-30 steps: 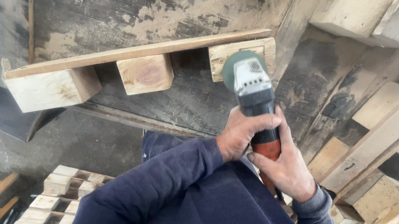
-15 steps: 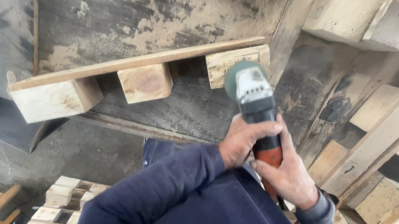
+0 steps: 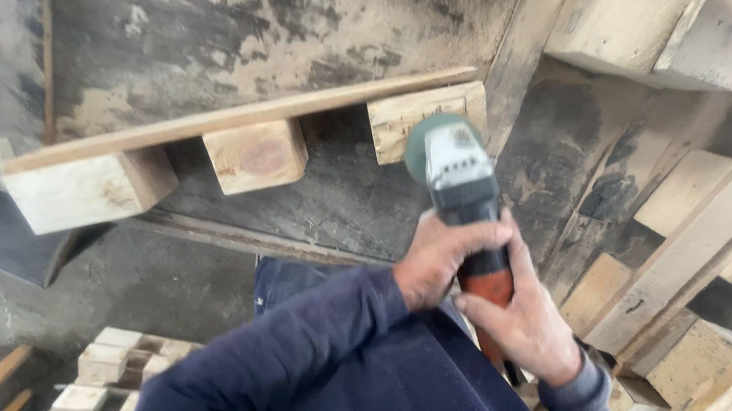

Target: The person uses a handheld electric sander to smooth the surfaces of small wooden blocks placed on a workbench. The person repositions the blocks and continues sanding different faces.

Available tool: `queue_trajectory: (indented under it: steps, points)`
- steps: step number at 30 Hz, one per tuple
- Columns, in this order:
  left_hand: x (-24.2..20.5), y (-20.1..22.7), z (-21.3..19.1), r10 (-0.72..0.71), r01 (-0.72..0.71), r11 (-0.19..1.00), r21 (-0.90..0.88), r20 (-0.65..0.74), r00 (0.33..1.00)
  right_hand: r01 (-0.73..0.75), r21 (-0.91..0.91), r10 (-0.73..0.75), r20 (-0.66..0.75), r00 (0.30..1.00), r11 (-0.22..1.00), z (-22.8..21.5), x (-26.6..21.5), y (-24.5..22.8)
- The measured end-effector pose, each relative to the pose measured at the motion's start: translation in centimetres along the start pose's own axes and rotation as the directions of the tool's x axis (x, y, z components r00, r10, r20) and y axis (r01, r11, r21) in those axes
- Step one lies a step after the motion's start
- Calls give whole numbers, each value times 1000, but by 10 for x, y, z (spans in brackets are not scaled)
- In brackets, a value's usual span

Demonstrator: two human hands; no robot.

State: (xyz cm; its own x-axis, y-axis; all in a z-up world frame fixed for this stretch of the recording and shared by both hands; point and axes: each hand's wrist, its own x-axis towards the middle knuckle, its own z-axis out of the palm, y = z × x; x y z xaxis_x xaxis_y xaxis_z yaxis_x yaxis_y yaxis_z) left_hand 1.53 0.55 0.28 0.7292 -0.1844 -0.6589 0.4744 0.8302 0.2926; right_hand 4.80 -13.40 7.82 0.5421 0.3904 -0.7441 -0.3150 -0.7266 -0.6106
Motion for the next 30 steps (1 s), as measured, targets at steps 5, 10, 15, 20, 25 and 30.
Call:
queue_trajectory:
  steps: [5,10,15,20,25,30]
  points:
    - [-4,3,11,-3,2,999,-42,-30,1000,10,71,-9,-22,1000,997,-2,-8,-4]
    - [0,3,12,-69,68,996,-52,-3,998,33,22,-33,-27,999,999,-7,-9,-6]
    - [2,-7,6,-45,48,996,-79,31,998,-111,109,115,-34,993,988,-7,-9,1]
    - [0,4,11,-70,70,995,-68,3,998,-27,-29,26,-32,999,999,-7,-7,-11]
    - [3,2,10,-37,38,998,-49,18,999,-187,68,191,-50,980,980,-5,-5,-5]
    - [-9,3,4,-56,56,998,-22,-19,998,-33,-80,30,-43,999,996,2,-7,-13]
